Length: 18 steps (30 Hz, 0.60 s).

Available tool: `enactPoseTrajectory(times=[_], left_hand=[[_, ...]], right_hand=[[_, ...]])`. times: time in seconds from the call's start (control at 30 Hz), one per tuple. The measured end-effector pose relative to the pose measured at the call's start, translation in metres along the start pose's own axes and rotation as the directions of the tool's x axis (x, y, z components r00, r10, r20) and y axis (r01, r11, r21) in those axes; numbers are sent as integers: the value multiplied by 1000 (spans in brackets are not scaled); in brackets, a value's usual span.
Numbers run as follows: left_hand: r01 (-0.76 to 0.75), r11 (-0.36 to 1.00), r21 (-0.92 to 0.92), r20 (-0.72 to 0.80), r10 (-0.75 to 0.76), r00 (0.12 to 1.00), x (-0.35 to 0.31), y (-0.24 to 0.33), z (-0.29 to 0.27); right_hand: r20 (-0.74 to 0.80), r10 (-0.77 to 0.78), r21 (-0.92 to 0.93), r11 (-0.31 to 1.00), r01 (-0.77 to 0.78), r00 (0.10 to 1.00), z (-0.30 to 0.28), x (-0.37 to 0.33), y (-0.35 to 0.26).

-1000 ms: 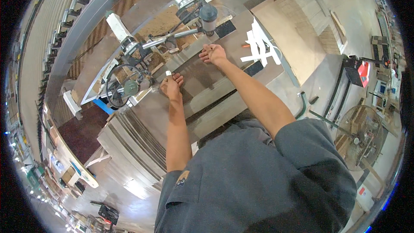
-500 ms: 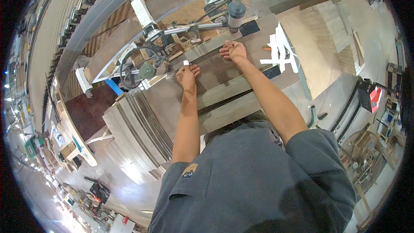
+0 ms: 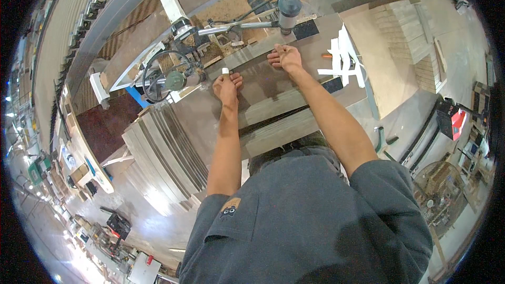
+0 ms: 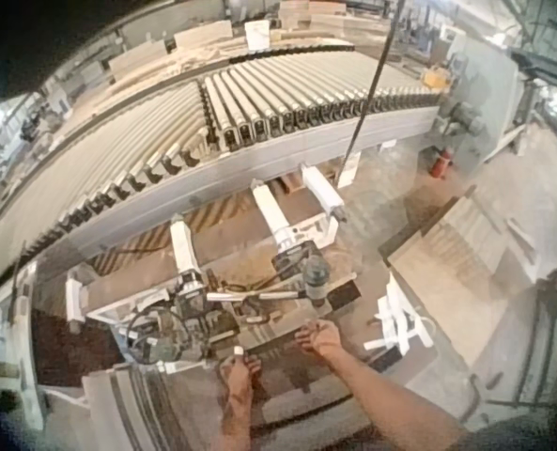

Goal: The person picks up a stack of wooden planks from the floor and places them on a workbench. The person then feeds the wooden planks one at a time through a machine with rollers, using their hands to guide each piece.

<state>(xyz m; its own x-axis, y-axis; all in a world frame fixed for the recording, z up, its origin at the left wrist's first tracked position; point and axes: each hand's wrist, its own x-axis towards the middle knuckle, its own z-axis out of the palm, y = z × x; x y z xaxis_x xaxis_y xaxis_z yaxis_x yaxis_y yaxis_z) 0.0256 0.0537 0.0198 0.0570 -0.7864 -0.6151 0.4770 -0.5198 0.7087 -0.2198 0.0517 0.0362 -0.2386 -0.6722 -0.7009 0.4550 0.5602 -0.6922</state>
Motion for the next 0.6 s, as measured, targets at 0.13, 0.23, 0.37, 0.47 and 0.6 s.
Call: enactPoseTrajectory(times=[0.13, 0.23, 0.37, 0.47, 0.6], left_hand=[[-76, 950, 302, -113, 115, 987, -12, 2, 9], [-77, 864, 497, -118, 156, 981, -18, 12, 11], [-312, 232, 921, 169, 484, 859, -45, 14, 58], [-476, -342, 810, 584, 546, 601, -43, 20, 59], [-549, -444, 708, 706, 421, 570, -31, 26, 45]], right_hand=[[13, 32, 37, 999, -32, 999, 1, 2, 1], [-40, 50, -23, 998, -51, 998, 15, -5, -3], [0, 54, -11, 998, -54, 999, -8, 1, 4], [65, -84, -304, 947, 100, 994, -8, -19, 5], [159, -313, -230, 911, 343, 936, -28, -97, -6]])
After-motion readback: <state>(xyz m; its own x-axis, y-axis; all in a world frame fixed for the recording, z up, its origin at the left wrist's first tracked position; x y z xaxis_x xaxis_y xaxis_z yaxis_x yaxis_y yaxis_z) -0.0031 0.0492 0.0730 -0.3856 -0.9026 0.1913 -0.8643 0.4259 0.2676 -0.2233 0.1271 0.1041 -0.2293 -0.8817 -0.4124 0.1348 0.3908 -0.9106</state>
